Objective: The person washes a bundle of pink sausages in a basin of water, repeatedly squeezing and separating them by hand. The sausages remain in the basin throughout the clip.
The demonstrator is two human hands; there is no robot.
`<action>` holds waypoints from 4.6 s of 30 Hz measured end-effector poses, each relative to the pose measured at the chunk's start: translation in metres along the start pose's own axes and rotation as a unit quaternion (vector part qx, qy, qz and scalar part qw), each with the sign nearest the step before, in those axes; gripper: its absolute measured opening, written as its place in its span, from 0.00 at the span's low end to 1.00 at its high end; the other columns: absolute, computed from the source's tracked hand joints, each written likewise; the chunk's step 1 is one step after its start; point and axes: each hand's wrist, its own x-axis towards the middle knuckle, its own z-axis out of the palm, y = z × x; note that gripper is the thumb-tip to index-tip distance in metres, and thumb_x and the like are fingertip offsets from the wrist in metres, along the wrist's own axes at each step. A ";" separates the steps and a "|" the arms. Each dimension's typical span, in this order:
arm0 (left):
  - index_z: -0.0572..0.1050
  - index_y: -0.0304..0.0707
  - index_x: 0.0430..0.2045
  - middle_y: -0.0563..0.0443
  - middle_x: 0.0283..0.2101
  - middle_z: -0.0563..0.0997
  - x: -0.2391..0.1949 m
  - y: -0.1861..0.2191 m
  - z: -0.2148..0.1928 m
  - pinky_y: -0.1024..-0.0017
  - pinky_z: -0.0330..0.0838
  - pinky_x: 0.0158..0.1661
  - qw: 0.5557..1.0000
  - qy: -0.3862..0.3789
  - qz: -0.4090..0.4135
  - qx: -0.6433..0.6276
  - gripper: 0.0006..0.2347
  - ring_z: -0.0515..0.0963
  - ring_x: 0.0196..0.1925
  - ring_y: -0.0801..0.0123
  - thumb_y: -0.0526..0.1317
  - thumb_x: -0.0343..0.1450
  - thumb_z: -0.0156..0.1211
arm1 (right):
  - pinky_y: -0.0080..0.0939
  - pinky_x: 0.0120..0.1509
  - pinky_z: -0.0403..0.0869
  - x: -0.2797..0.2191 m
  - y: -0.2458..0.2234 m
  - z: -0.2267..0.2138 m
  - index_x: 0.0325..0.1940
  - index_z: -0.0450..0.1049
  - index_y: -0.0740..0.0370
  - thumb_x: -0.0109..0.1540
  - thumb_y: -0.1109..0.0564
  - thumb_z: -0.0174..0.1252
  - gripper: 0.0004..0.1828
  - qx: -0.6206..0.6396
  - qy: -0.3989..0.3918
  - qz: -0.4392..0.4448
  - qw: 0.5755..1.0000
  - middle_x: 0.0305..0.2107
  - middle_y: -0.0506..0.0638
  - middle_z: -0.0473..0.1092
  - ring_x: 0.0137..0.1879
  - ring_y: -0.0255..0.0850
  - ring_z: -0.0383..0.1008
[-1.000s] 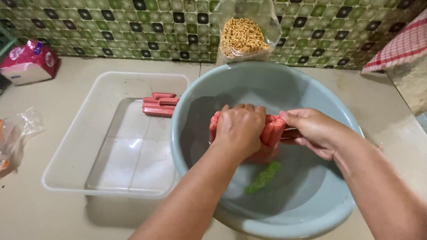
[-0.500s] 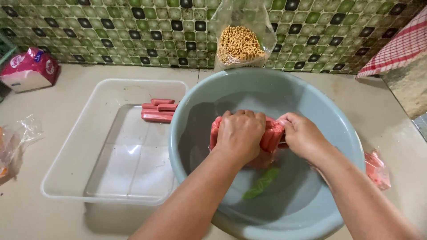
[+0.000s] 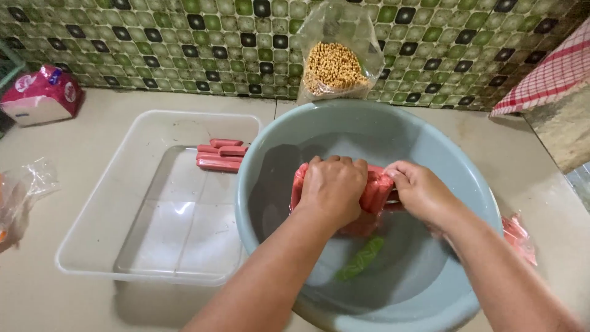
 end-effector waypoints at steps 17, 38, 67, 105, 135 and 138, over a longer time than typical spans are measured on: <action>0.73 0.45 0.43 0.49 0.42 0.80 -0.003 0.011 -0.028 0.54 0.67 0.46 0.995 -0.096 -0.012 -0.015 0.34 0.79 0.45 0.55 0.65 0.51 0.73 | 0.59 0.48 0.78 0.027 -0.076 -0.041 0.60 0.78 0.77 0.67 0.56 0.49 0.25 -0.149 -0.353 0.306 0.872 0.53 0.73 0.78 0.54 0.69 0.80; 0.73 0.41 0.44 0.47 0.40 0.81 -0.004 0.010 -0.023 0.54 0.68 0.48 0.997 -0.076 0.020 -0.014 0.35 0.79 0.48 0.53 0.65 0.51 0.73 | 0.37 0.26 0.67 0.063 -0.062 -0.040 0.28 0.78 0.70 0.64 0.61 0.61 0.12 -0.362 -0.358 0.191 0.839 0.17 0.60 0.72 0.16 0.40 0.65; 0.74 0.38 0.48 0.42 0.43 0.83 -0.004 0.009 -0.026 0.52 0.72 0.51 0.996 -0.068 0.050 -0.030 0.36 0.81 0.53 0.52 0.64 0.53 0.68 | 0.38 0.27 0.75 0.037 -0.053 -0.024 0.32 0.80 0.67 0.60 0.63 0.56 0.07 -0.370 -0.338 0.110 0.858 0.25 0.62 0.79 0.24 0.47 0.78; 0.74 0.44 0.43 0.47 0.42 0.83 -0.014 -0.001 -0.030 0.57 0.73 0.49 0.992 -0.026 0.119 -0.037 0.34 0.81 0.51 0.57 0.66 0.50 0.70 | 0.31 0.19 0.70 0.035 -0.034 -0.031 0.40 0.80 0.72 0.59 0.68 0.57 0.08 -0.298 -0.394 0.167 0.853 0.33 0.65 0.82 0.28 0.51 0.83; 0.72 0.45 0.40 0.53 0.39 0.81 -0.011 -0.006 -0.013 0.57 0.67 0.39 0.992 0.018 0.128 -0.009 0.39 0.78 0.44 0.57 0.69 0.45 0.79 | 0.33 0.43 0.67 0.009 -0.076 -0.048 0.38 0.87 0.44 0.66 0.44 0.56 0.14 -0.591 -0.257 -0.016 0.764 0.30 0.36 0.81 0.35 0.31 0.73; 0.74 0.46 0.38 0.50 0.39 0.82 -0.011 -0.002 -0.020 0.59 0.67 0.40 0.994 0.005 0.109 0.014 0.38 0.81 0.41 0.58 0.72 0.46 0.75 | 0.39 0.61 0.73 -0.015 -0.100 -0.052 0.54 0.85 0.44 0.68 0.49 0.54 0.16 -0.534 -0.135 0.001 0.835 0.52 0.38 0.82 0.54 0.35 0.80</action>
